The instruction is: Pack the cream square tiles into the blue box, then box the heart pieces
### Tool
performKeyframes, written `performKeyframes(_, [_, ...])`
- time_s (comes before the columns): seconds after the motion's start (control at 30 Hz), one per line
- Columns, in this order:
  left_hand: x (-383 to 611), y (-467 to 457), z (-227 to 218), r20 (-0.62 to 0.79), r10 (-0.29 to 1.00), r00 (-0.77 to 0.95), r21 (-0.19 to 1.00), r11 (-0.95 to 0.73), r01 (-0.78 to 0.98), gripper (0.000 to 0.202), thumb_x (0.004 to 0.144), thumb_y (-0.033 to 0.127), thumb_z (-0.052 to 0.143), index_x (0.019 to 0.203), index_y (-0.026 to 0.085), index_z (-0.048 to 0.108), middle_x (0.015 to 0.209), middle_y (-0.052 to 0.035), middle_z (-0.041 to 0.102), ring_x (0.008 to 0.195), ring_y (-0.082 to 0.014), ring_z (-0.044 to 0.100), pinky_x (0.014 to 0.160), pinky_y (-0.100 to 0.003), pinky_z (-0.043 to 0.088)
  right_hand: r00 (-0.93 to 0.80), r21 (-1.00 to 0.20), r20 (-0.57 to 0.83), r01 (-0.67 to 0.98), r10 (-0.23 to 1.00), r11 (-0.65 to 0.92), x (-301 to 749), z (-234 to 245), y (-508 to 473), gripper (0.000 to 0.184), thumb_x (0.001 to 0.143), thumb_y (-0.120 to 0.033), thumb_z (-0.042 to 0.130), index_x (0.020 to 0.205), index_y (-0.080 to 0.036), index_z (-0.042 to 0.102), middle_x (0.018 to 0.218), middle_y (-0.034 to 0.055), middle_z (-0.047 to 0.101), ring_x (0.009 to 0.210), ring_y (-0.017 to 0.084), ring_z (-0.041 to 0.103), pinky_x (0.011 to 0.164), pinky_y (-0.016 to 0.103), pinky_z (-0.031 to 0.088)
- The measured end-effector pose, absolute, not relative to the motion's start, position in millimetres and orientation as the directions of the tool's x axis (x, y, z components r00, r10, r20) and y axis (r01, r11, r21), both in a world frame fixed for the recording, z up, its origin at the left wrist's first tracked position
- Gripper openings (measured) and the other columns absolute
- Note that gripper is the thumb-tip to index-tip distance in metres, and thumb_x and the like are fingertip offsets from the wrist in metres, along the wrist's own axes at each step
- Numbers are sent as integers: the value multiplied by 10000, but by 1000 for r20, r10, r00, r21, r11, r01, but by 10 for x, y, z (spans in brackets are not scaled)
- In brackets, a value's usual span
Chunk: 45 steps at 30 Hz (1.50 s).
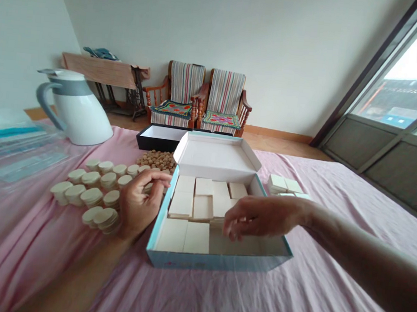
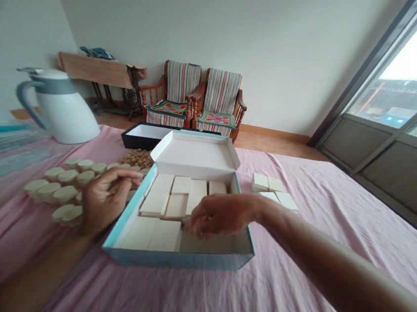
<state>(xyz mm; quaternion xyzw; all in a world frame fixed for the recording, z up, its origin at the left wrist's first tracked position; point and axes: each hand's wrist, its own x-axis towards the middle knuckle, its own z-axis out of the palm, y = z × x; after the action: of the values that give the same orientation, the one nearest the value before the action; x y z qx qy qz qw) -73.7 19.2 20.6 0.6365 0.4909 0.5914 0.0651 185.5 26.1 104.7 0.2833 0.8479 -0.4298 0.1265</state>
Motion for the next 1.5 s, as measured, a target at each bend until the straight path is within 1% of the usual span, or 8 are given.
performKeyframes(0.1, [-756,209,205,692,691,-210,669,-504,547,156,831,164,505,853,195,657,758,-1,658,724,-146,645,706,-257,509,-735,-578,-284,643,616,502,2258,1258,440,261,851,-166,432,982,-126,654,893,61,697,792,145,631,709,244,466])
performKeyframes(0.2, [-773,229,200,701,676,-228,664,-502,553,140,830,190,522,859,195,659,770,-6,662,737,-154,649,739,-277,520,-493,-217,-105,859,864,463,2681,1255,704,247,819,-195,483,967,-143,673,900,83,701,811,192,637,731,285,450])
performKeyframes(0.37, [-807,272,159,671,701,-243,674,-440,593,146,822,217,526,869,204,664,777,-3,676,722,-159,659,739,-282,533,-290,98,-147,947,946,306,3185,917,1132,511,701,-157,587,1206,-84,565,1217,186,588,1167,307,512,966,366,373])
performKeyframes(0.57, [-833,312,125,664,712,-228,650,-397,648,152,803,216,528,853,203,671,780,11,684,751,-159,658,754,-269,522,-218,63,-310,967,926,248,3351,658,1464,790,571,-206,706,1309,-59,467,1308,221,516,1222,361,454,969,421,392])
performKeyframes(0.83, [-884,340,90,640,726,-251,668,-364,649,149,788,211,549,864,205,677,783,12,688,751,-161,662,750,-266,514,-205,20,-465,970,861,242,3375,471,1656,704,471,-144,695,1160,-95,557,1044,133,651,929,288,621,757,330,480])
performKeyframes(1.03, [-889,356,86,639,727,-252,656,-344,672,148,787,225,545,853,217,677,778,15,694,738,-169,666,727,-272,518,-270,12,-417,953,868,302,3464,292,1608,705,511,-171,714,1175,-85,494,1104,182,606,989,307,591,797,342,461])
performKeyframes(1.3, [-845,341,107,617,742,-263,669,-318,672,163,774,239,535,831,193,681,779,-6,709,717,-166,665,671,-252,520,-298,21,-286,948,911,317,3532,202,1562,698,564,-435,745,1141,-130,498,1130,188,590,1012,328,575,817,378,432])
performKeyframes(1.5, [-853,341,110,594,757,-272,686,-300,663,167,772,227,529,835,191,679,791,-11,706,734,-164,666,687,-251,521,-315,6,-260,945,913,328,3444,203,1542,604,557,-377,739,1087,-167,538,1094,142,611,987,306,582,801,362,424])
